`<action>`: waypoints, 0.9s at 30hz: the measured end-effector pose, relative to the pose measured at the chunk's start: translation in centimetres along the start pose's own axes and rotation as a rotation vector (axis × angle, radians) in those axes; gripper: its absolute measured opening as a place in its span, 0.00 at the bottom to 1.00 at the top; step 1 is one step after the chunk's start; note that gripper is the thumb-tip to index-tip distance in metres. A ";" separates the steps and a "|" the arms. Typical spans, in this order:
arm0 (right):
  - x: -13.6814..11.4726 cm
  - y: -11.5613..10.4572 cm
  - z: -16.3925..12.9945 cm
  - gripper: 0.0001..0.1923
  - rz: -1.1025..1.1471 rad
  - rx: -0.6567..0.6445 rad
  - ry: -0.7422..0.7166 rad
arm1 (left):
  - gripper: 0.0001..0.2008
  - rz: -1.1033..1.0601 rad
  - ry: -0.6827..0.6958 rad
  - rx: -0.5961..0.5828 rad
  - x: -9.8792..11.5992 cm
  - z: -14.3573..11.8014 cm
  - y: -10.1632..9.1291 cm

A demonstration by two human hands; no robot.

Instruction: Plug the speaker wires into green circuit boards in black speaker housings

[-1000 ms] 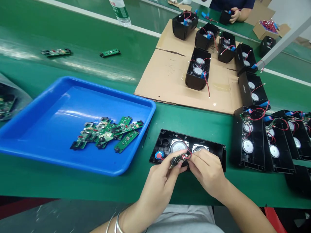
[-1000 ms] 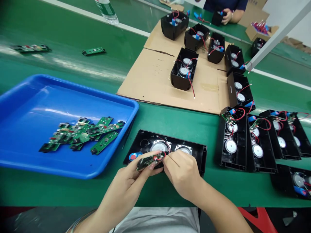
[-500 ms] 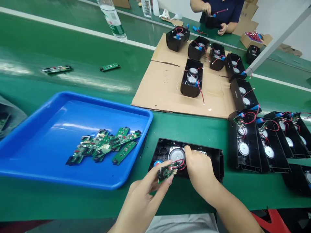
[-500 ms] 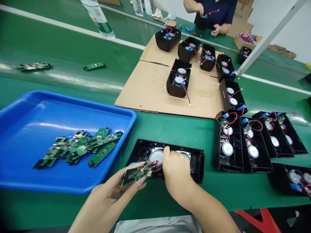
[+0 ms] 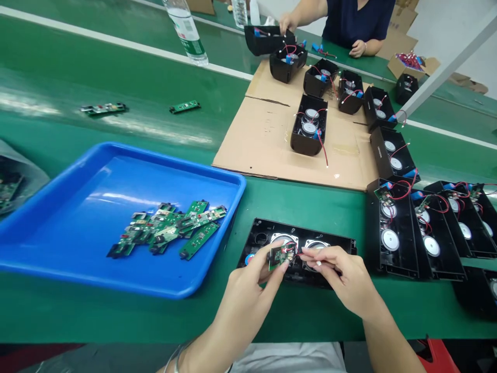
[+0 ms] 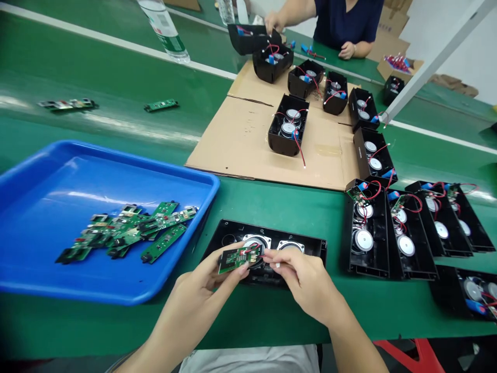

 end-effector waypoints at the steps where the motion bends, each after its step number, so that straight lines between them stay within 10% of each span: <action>1: -0.1 -0.1 0.1 0.10 -0.083 -0.005 -0.068 | 0.15 0.005 -0.009 -0.004 0.1 0.1 0.1; 7: -1.3 0.8 0.4 0.10 -0.546 0.175 -0.358 | 0.13 -0.001 -0.003 0.026 0.2 0.1 0.3; 27: -1.4 2.7 0.9 0.13 -0.725 0.150 -0.206 | 0.07 0.058 0.112 0.036 -0.2 0.1 0.2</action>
Point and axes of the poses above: each hand's wrist, its own z-axis towards the middle knuckle, its own y-axis out of the palm, x = y × z, the point moved 1 cm from there along z, towards the middle knuckle, and after that the axes turned 7 degrees about -z, right-handed, at the moved point
